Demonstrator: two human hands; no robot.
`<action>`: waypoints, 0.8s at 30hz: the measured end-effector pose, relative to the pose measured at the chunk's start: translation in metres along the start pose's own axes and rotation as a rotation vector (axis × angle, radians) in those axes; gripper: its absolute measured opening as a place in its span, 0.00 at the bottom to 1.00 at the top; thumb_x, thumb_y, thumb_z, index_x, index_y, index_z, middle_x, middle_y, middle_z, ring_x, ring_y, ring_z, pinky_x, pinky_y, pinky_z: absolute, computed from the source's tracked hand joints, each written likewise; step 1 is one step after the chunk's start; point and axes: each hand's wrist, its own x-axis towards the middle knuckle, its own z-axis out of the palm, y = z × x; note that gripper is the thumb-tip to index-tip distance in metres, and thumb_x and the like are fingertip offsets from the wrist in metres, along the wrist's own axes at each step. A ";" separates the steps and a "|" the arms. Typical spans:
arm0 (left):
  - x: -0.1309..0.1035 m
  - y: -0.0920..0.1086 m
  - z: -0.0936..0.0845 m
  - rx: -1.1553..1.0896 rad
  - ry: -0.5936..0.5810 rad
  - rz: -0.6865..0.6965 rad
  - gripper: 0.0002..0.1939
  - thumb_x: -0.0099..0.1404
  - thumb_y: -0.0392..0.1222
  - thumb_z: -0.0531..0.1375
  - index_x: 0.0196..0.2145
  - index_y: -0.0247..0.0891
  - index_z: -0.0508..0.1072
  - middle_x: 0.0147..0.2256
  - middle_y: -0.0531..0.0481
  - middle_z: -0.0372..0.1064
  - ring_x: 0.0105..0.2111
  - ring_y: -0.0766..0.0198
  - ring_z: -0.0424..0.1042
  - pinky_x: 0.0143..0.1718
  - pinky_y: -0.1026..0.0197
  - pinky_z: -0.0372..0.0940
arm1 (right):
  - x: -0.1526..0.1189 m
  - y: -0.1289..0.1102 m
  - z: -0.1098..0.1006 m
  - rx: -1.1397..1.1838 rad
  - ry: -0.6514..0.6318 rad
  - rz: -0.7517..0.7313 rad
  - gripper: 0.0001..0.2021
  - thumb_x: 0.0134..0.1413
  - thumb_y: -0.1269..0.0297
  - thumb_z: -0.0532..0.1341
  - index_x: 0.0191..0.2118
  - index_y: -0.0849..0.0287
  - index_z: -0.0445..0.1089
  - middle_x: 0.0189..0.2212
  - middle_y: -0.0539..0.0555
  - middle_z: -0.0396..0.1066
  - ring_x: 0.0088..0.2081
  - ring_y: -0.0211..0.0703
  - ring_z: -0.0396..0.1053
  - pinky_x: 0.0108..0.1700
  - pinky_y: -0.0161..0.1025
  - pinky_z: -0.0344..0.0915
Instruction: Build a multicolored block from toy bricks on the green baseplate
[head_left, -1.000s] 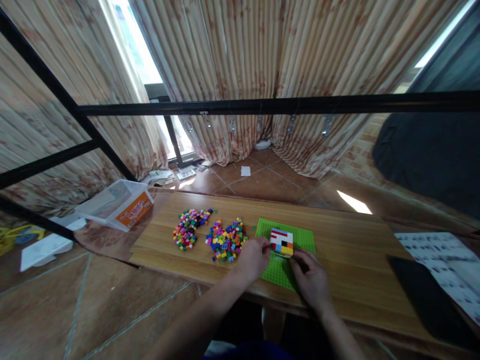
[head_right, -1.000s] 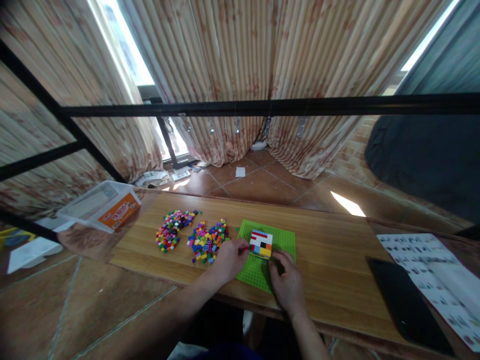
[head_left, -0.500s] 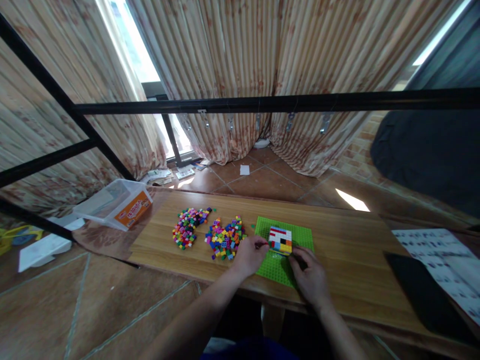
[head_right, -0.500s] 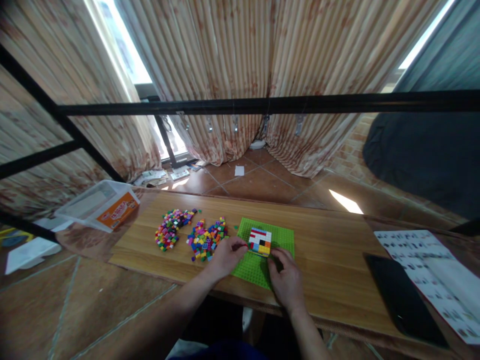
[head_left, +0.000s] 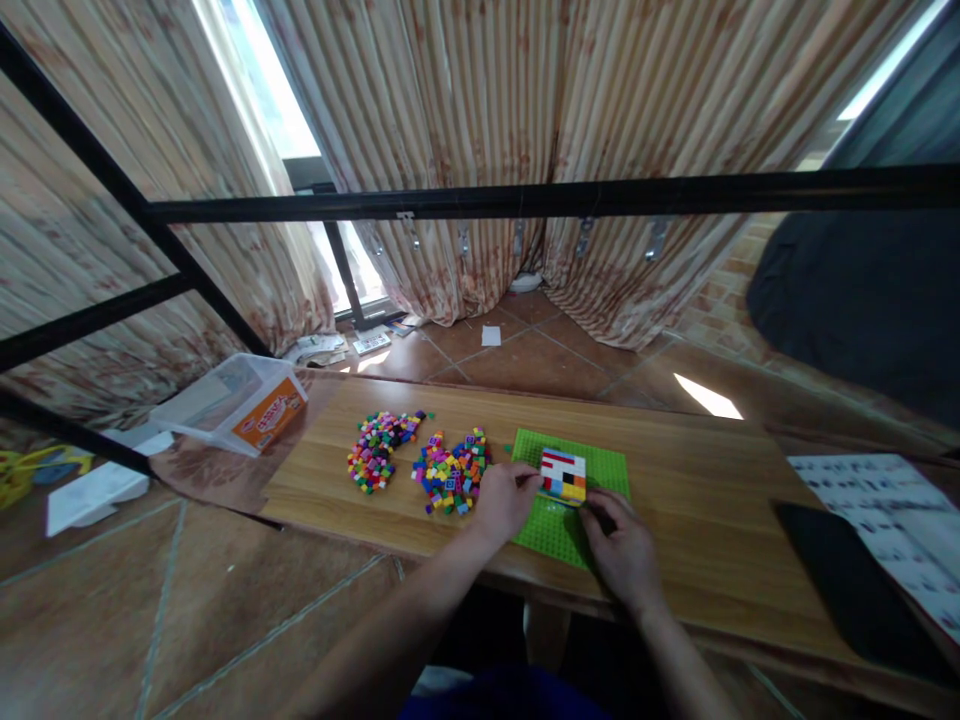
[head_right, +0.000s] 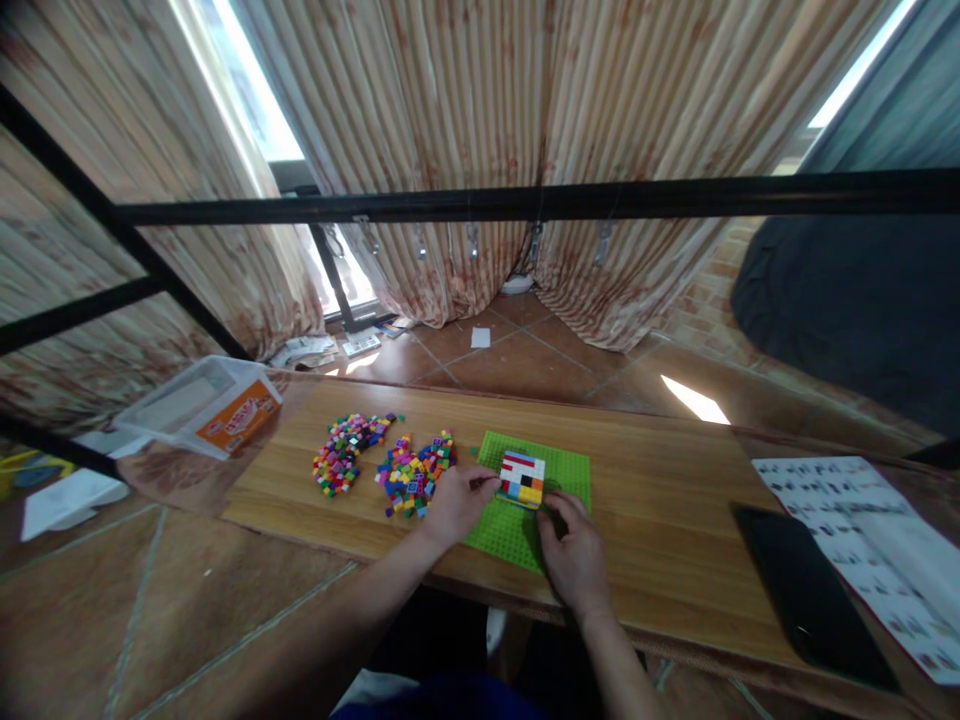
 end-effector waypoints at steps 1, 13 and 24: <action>0.000 -0.001 0.001 -0.006 0.000 -0.017 0.11 0.63 0.38 0.57 0.33 0.36 0.80 0.27 0.49 0.76 0.27 0.64 0.72 0.30 0.65 0.62 | 0.000 0.000 0.000 0.000 -0.004 0.000 0.12 0.57 0.56 0.57 0.39 0.57 0.72 0.43 0.59 0.72 0.45 0.49 0.70 0.50 0.51 0.66; 0.004 0.002 -0.001 -0.084 -0.037 -0.101 0.11 0.63 0.36 0.55 0.29 0.35 0.78 0.22 0.52 0.72 0.25 0.66 0.70 0.28 0.66 0.61 | 0.000 -0.001 0.000 0.012 -0.009 0.022 0.13 0.56 0.55 0.57 0.40 0.57 0.72 0.43 0.59 0.72 0.45 0.49 0.70 0.51 0.50 0.65; 0.004 0.002 0.011 -0.107 0.066 -0.127 0.08 0.61 0.37 0.58 0.28 0.35 0.77 0.24 0.51 0.73 0.26 0.66 0.70 0.29 0.65 0.61 | 0.001 -0.001 0.000 0.011 0.002 0.015 0.13 0.56 0.55 0.56 0.39 0.57 0.72 0.42 0.59 0.72 0.43 0.49 0.70 0.50 0.50 0.66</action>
